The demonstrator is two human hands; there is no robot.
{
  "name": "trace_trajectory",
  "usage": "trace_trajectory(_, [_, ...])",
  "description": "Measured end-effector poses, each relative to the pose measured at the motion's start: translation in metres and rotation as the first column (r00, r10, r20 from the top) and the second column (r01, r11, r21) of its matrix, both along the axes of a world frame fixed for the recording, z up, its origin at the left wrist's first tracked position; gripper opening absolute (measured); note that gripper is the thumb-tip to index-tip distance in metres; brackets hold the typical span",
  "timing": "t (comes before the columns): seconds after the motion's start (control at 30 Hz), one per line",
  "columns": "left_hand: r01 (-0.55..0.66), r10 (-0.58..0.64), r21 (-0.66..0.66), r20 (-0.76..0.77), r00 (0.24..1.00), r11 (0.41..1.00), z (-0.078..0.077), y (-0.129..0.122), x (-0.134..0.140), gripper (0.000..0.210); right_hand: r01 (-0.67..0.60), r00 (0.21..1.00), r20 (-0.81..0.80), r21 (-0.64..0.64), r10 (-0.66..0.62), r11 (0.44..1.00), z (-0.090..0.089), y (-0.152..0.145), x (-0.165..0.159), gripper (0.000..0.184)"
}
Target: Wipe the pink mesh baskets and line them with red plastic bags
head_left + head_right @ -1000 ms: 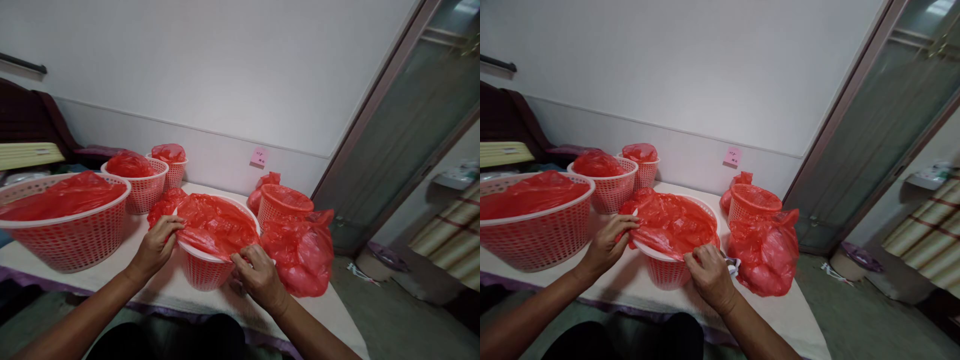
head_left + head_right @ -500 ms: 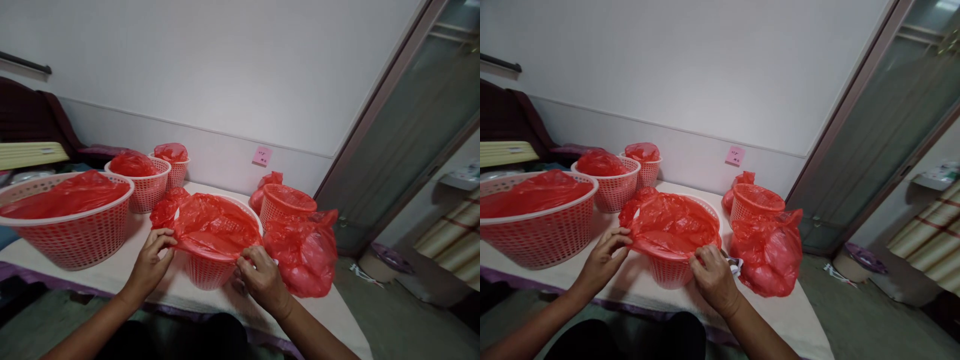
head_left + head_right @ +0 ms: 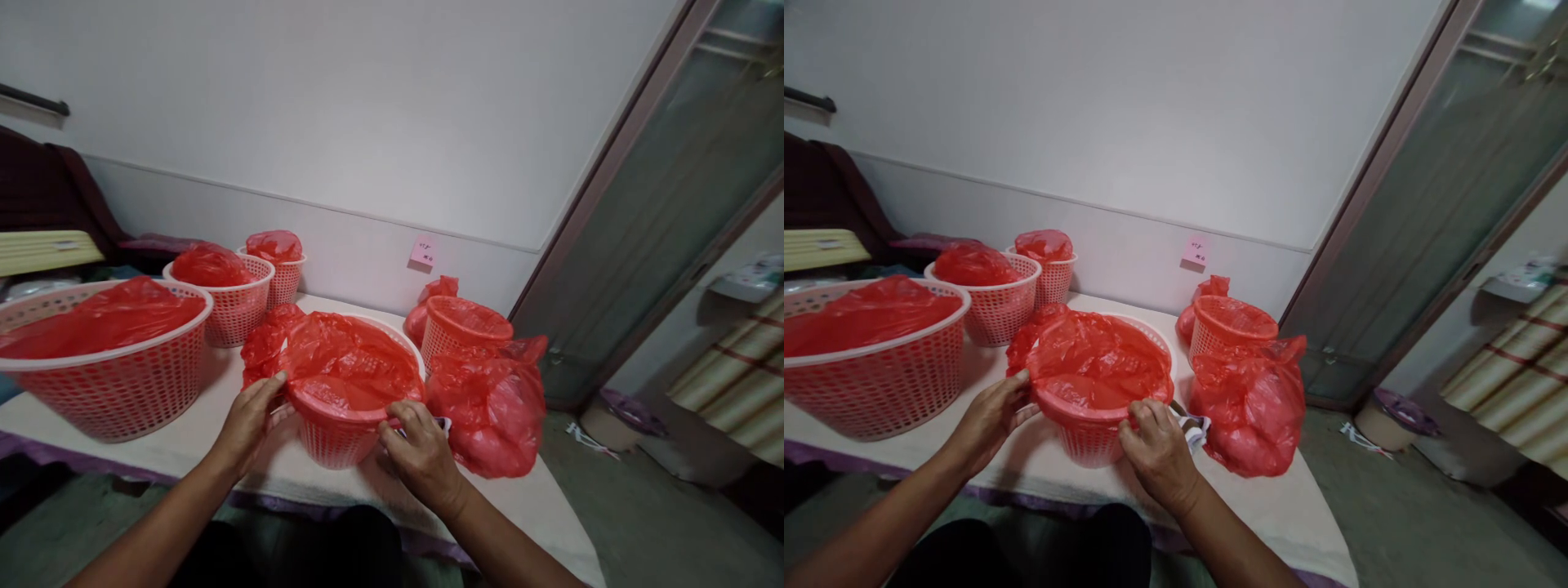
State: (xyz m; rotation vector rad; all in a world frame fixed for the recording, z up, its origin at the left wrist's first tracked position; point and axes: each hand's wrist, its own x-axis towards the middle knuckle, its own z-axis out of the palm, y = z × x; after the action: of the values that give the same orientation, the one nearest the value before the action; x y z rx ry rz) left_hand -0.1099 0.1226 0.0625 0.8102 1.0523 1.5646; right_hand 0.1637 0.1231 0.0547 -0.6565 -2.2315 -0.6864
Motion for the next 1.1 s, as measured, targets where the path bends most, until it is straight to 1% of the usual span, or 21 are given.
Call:
trace_trajectory(0.1, [0.003,-0.002,-0.032,0.039,0.999,0.999,0.004,0.007,0.003,0.034,0.010,1.000,0.001,-0.006,-0.010,1.000,0.000,-0.001,-0.001,0.020])
trace_trajectory(0.17, [0.014,-0.012,-0.029,0.075,0.997,0.999,0.005,0.010,0.004,0.032,-0.002,1.000,-0.008,-0.038,0.002,0.999,0.001,-0.003,-0.001,0.020])
trace_trajectory(0.27, [0.057,-0.054,-0.017,0.128,0.990,0.998,0.006,0.009,0.006,0.025,-0.053,0.996,-0.079,-0.199,0.038,0.979,0.003,-0.011,0.001,0.017])
trace_trajectory(0.33, [0.071,-0.067,-0.022,0.150,0.986,0.997,0.007,0.003,0.007,0.021,-0.091,0.978,-0.205,-0.314,0.026,0.945,0.003,-0.016,0.005,0.018])
trace_trajectory(0.37, [0.074,-0.069,-0.030,0.157,0.985,0.997,0.007,-0.001,0.009,0.020,-0.107,0.958,-0.287,-0.352,0.002,0.930,0.002,-0.017,0.006,0.020])
trace_trajectory(0.47, [0.082,-0.072,-0.054,0.168,0.983,0.995,0.005,-0.021,0.016,0.020,-0.133,0.846,-0.518,-0.434,-0.126,0.891,0.000,-0.017,0.012,0.018])
trace_trajectory(0.57, [0.095,-0.083,-0.066,0.169,0.982,0.993,-0.001,-0.045,0.028,0.027,-0.158,0.692,-0.656,-0.543,-0.300,0.825,-0.002,-0.008,0.017,0.009])
trace_trajectory(0.63, [0.101,-0.089,-0.065,0.169,0.982,0.993,-0.008,-0.061,0.036,0.040,-0.198,0.594,-0.703,-0.599,-0.391,0.776,-0.002,0.000,0.020,0.014])
trace_trajectory(0.67, [0.100,-0.087,-0.066,0.171,0.981,0.993,-0.011,-0.068,0.040,0.045,-0.215,0.554,-0.718,-0.613,-0.422,0.760,-0.002,0.003,0.021,0.017])
trace_trajectory(0.8, [0.068,-0.047,-0.095,0.201,0.978,0.993,-0.026,-0.087,0.046,0.058,-0.257,0.429,-0.767,-0.610,-0.477,0.750,-0.003,0.011,0.023,0.026])
trace_trajectory(0.83, [0.060,-0.037,-0.102,0.217,0.976,0.993,-0.028,-0.090,0.047,0.060,-0.284,0.397,-0.776,-0.612,-0.491,0.738,-0.004,0.012,0.022,0.028])
trace_trajectory(0.87, [0.053,-0.028,-0.105,0.230,0.973,0.993,-0.031,-0.092,0.048,0.064,-0.325,0.366,-0.779,-0.620,-0.509,0.714,-0.005,0.011,0.022,0.029])
trace_trajectory(0.93, [0.046,-0.020,-0.099,0.255,0.967,0.994,-0.035,-0.096,0.051,0.073,-0.413,0.324,-0.764,-0.644,-0.558,0.644,-0.007,0.010,0.021,0.029])
trace_trajectory(0.97, [0.049,-0.022,-0.096,0.264,0.964,0.994,-0.036,-0.098,0.053,0.077,-0.437,0.314,-0.750,-0.658,-0.582,0.614,-0.007,0.010,0.021,0.028])
trace_trajectory(1.0, [0.053,-0.027,-0.091,0.271,0.962,0.994,-0.037,-0.101,0.055,0.079,-0.443,0.311,-0.739,-0.669,-0.598,0.596,-0.007,0.009,0.022,0.027])
trace_trajectory(1.03, [0.060,-0.034,-0.087,0.279,0.960,0.994,-0.038,-0.103,0.058,0.080,-0.434,0.310,-0.733,-0.676,-0.605,0.596,-0.006,0.008,0.023,0.025])
trace_trajectory(1.1, [0.061,-0.031,-0.096,0.292,0.956,0.994,-0.039,-0.109,0.064,0.076,-0.399,0.310,-0.739,-0.672,-0.598,0.624,-0.001,0.006,0.026,0.023])
